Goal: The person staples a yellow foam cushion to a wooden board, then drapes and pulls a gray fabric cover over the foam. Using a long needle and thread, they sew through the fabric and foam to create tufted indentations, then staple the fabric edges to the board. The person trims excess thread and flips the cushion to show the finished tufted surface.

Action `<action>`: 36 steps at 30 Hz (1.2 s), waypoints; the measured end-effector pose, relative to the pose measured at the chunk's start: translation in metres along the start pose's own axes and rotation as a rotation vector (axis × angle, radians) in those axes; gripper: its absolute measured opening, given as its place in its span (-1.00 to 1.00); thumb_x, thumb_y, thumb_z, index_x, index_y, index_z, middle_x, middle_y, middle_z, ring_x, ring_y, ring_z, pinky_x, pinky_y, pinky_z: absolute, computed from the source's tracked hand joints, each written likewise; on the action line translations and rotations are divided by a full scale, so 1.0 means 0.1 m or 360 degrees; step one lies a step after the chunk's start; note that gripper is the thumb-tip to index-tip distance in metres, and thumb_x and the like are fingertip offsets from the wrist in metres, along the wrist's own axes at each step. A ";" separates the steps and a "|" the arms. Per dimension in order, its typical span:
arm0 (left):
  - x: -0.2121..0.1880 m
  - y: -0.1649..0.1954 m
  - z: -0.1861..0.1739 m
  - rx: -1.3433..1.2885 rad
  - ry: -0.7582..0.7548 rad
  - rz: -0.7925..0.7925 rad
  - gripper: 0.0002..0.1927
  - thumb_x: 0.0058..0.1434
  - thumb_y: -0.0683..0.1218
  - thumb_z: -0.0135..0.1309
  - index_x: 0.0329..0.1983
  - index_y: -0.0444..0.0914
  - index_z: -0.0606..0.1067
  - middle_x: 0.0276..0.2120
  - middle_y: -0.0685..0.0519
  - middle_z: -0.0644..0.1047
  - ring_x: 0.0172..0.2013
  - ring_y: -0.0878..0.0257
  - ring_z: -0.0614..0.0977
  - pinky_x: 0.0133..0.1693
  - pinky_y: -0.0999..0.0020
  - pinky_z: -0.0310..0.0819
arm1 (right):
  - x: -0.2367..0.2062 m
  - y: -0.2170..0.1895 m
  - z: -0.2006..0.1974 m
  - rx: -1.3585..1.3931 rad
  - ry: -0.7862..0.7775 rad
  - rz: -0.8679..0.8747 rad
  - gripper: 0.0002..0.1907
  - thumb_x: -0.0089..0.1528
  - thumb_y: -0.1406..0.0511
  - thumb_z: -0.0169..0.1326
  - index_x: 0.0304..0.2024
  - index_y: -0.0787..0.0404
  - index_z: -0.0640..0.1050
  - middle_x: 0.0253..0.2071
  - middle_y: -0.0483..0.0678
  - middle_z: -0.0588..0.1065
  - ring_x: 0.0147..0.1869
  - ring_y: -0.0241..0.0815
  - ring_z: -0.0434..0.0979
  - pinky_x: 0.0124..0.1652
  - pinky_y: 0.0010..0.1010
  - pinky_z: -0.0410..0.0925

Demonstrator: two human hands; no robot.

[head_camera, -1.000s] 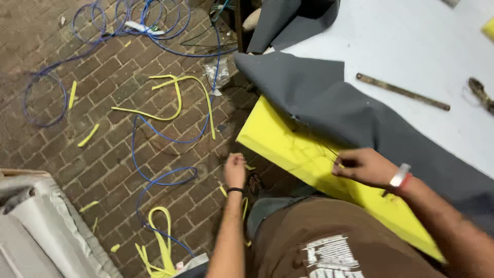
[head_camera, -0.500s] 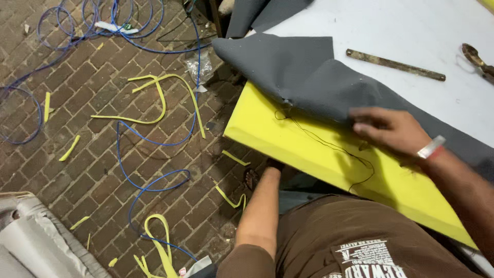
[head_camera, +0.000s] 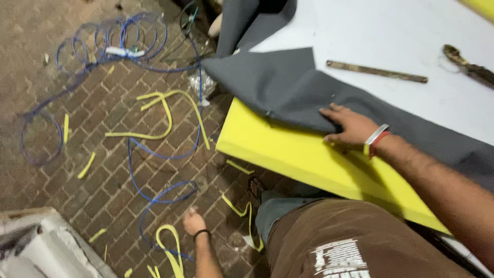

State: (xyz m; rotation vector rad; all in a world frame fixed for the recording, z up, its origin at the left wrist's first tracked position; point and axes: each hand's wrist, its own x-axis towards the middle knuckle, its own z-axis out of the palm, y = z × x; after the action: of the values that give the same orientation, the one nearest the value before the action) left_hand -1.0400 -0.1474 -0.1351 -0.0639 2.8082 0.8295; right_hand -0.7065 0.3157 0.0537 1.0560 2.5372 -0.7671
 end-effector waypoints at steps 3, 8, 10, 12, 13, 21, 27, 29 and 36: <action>0.14 1.20 -0.25 -0.0454 0.0020 0.0556 -0.68 0.36 -0.01 -0.02 0.00 -0.21 0.65 -0.19 -0.14 0.65 -0.21 -0.08 0.63 -0.14 0.07 0.48 | -0.19 -0.05 0.06 0.0212 0.0338 -0.0182 -0.13 0.07 0.04 0.30 0.40 -0.04 0.31 0.50 0.12 0.13 0.53 0.16 0.15 0.39 -0.08 0.15; -0.61 3.69 -0.30 -0.0413 -0.0759 0.1352 -0.63 0.27 -0.07 -0.04 0.09 -0.17 0.62 -0.29 -0.15 0.66 -0.37 0.01 0.64 -0.26 0.15 0.51 | -0.80 0.10 0.08 0.0565 0.0752 0.0106 -0.42 0.13 0.13 0.26 0.20 0.01 0.50 0.43 0.02 0.29 0.45 0.11 0.28 0.30 -0.10 0.24; -1.18 4.47 -0.07 -0.0186 -0.0834 0.1896 -0.65 0.26 -0.05 -0.03 0.05 -0.14 0.61 -0.20 -0.14 0.66 -0.25 -0.03 0.68 -0.18 0.10 0.54 | -1.07 0.27 0.03 0.0650 0.0863 0.0301 -0.50 0.14 0.16 0.26 0.14 0.02 0.55 0.40 -0.02 0.33 0.42 0.07 0.34 0.29 -0.11 0.28; -1.74 4.99 0.25 0.0051 -0.0858 0.2311 -0.65 0.21 -0.09 -0.06 0.00 -0.11 0.62 -0.18 -0.12 0.65 -0.16 -0.10 0.64 -0.13 0.00 0.50 | -1.35 0.44 0.04 0.0646 0.0969 0.0495 -0.55 0.14 0.19 0.27 0.09 0.04 0.59 0.37 -0.03 0.36 0.40 0.05 0.35 0.28 -0.10 0.27; -1.97 5.21 0.45 0.0226 -0.0909 0.2349 -0.63 0.16 -0.11 -0.06 -0.02 -0.10 0.62 -0.22 -0.11 0.65 -0.15 -0.10 0.63 -0.11 -0.02 0.49 | -1.50 0.53 0.05 0.0685 0.1028 0.0533 -0.56 0.14 0.20 0.27 0.08 0.05 0.59 0.36 -0.03 0.38 0.40 0.04 0.37 0.29 -0.12 0.29; -2.95 5.96 1.84 0.0231 -0.0706 0.2805 -0.62 0.23 -0.21 -0.02 0.07 -0.04 0.59 -0.21 -0.04 0.64 -0.13 -0.05 0.64 -0.06 -0.02 0.46 | -2.57 1.02 0.42 0.0769 0.1365 0.0911 -0.55 0.06 0.35 0.21 0.05 0.13 0.60 0.29 0.01 0.43 0.44 0.03 0.34 0.31 -0.18 0.30; -3.43 5.23 1.41 0.0131 -0.1550 0.2221 -0.53 0.27 -0.01 0.12 0.24 -0.18 0.47 -0.02 -0.23 0.59 0.01 -0.12 0.60 0.09 0.10 0.46 | -2.98 1.19 0.73 0.0542 0.1275 0.0776 -0.48 0.08 0.33 0.26 0.12 0.24 0.56 0.22 0.06 0.46 0.32 0.10 0.38 0.26 -0.10 0.24; -3.57 4.71 1.03 0.0522 -0.1835 0.2218 -0.55 0.24 0.00 0.14 0.20 -0.14 0.50 0.01 -0.18 0.59 0.07 -0.05 0.59 0.14 0.17 0.46 | -2.96 1.22 0.82 0.0464 0.1305 0.0745 -0.55 0.10 0.31 0.27 0.06 0.22 0.59 0.09 0.02 0.51 0.23 0.06 0.44 0.25 -0.10 0.27; -3.33 3.73 0.43 0.0195 -0.1127 0.2994 -0.47 -0.08 -0.26 0.13 0.06 -0.25 0.59 0.14 -0.16 0.54 0.19 -0.09 0.48 0.18 -0.02 0.33 | -2.90 1.29 0.93 0.0076 0.1369 0.0486 -0.84 0.16 0.45 0.20 -0.24 0.14 0.69 -0.24 -0.10 0.57 -0.04 -0.09 0.55 0.08 -0.19 0.39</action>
State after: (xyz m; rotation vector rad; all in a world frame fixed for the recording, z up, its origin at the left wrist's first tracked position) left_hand -0.7445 0.1832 0.0998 2.4275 1.4906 0.5609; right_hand -0.4081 0.1741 0.0611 2.0793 2.8675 -0.3118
